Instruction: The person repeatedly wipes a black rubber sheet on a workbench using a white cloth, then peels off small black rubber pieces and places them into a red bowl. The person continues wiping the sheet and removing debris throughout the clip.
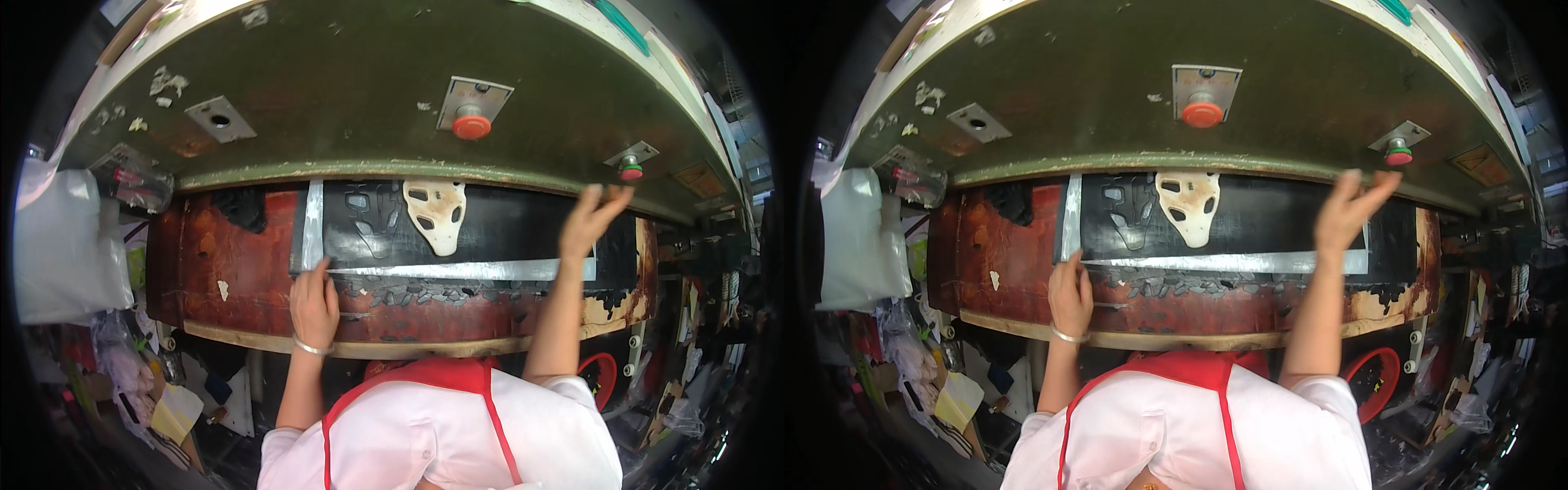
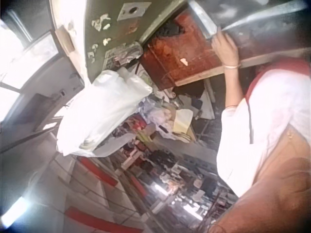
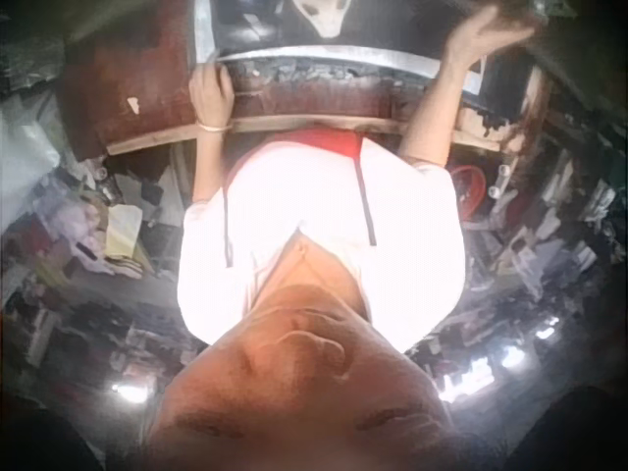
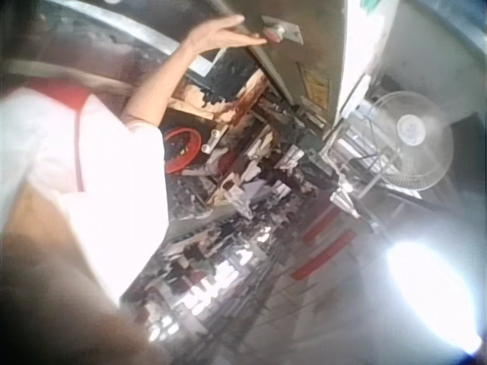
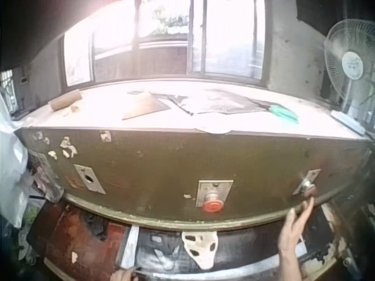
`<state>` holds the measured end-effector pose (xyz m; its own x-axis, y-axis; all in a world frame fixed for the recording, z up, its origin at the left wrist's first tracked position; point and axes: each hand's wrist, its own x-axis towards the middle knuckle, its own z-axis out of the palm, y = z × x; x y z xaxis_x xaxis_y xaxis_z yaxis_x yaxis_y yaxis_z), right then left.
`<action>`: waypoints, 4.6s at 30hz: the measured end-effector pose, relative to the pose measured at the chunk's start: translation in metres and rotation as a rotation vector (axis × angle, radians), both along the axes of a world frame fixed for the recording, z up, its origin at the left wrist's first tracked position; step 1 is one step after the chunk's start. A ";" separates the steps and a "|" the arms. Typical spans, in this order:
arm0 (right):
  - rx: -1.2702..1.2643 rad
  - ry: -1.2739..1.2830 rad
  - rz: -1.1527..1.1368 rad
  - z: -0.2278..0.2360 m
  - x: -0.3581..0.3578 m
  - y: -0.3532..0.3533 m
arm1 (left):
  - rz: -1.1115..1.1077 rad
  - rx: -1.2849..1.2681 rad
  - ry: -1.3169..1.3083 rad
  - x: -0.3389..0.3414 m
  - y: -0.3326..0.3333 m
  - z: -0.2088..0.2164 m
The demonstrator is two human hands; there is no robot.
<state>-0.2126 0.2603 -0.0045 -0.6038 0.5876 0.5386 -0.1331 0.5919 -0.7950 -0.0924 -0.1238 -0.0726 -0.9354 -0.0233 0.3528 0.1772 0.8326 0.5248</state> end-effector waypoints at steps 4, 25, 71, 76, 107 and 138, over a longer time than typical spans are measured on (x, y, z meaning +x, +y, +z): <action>0.285 -0.053 -0.156 0.014 -0.056 0.047 | -0.049 -0.014 -0.218 0.004 0.023 -0.015; 0.011 -0.568 0.446 -0.099 0.139 -0.019 | 0.038 0.053 -0.038 -0.018 0.025 -0.052; 0.319 -0.375 0.360 -0.074 0.142 -0.087 | -0.190 -0.306 -0.129 0.047 0.024 -0.009; 0.313 -0.346 0.446 -0.069 0.072 -0.075 | -0.172 -0.212 0.062 -0.017 0.025 -0.015; 0.213 -0.379 0.395 -0.121 0.157 -0.020 | -0.031 -0.114 -0.012 0.007 0.019 -0.080; -0.881 -0.135 0.578 -0.024 0.224 -0.037 | -0.249 -0.328 -0.138 0.113 0.021 -0.001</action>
<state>0.0110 0.2231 -0.0288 -0.9391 0.3423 -0.0302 -0.0883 -0.3252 -0.9415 0.0205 -0.1032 -0.0735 -0.9373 0.3013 0.1753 0.3403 0.8999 0.2728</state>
